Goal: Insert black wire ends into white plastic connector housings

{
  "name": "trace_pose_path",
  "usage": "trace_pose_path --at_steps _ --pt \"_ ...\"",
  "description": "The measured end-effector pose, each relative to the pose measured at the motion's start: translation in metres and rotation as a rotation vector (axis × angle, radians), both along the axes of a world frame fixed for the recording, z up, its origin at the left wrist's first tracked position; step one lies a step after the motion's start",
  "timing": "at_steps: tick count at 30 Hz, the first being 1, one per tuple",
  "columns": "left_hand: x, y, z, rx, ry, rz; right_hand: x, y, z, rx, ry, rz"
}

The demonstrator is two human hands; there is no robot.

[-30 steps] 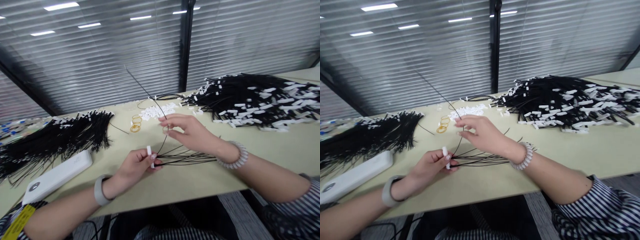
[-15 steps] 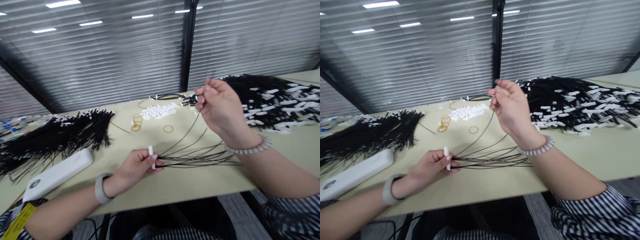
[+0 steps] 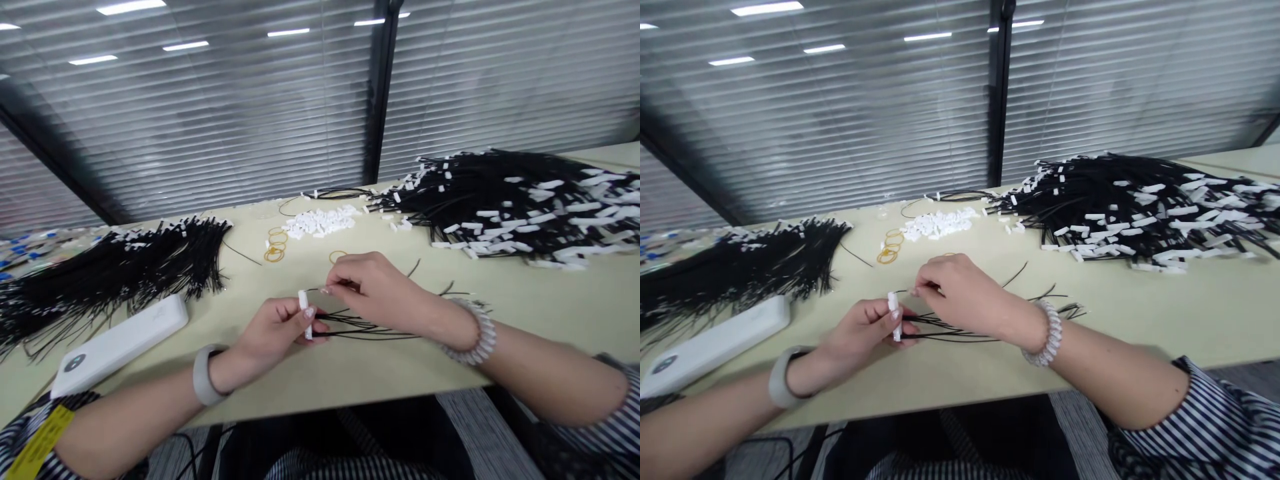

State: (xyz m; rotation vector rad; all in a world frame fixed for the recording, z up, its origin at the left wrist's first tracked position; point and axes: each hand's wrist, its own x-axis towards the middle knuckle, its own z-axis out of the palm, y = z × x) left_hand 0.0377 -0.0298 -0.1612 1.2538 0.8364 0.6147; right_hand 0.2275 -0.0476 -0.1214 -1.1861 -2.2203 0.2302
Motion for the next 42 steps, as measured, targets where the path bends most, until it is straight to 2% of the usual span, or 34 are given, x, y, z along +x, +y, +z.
trace_pose_path --at_steps 15,20,25,32,37,42 --pt "0.0 0.0 -0.001 0.003 -0.008 -0.007 -0.003 -0.001 -0.004 0.042 -0.023 0.038" --pt "-0.001 0.0 -0.002 0.034 0.028 -0.012 -0.007 -0.004 -0.006 -0.004 -0.112 -0.049" --pt "0.0 -0.001 0.0 0.065 0.072 -0.042 -0.01 -0.005 -0.008 -0.017 -0.149 -0.075" --pt "0.001 -0.001 0.002 0.076 0.073 -0.107 -0.014 -0.006 -0.01 -0.01 -0.178 -0.028" --pt "0.0 0.001 -0.001 0.034 0.067 -0.099 -0.014 -0.002 -0.013 0.036 -0.144 -0.031" --pt "0.0 0.004 -0.004 -0.037 0.011 -0.025 0.0 -0.002 0.001 0.282 0.004 -0.053"
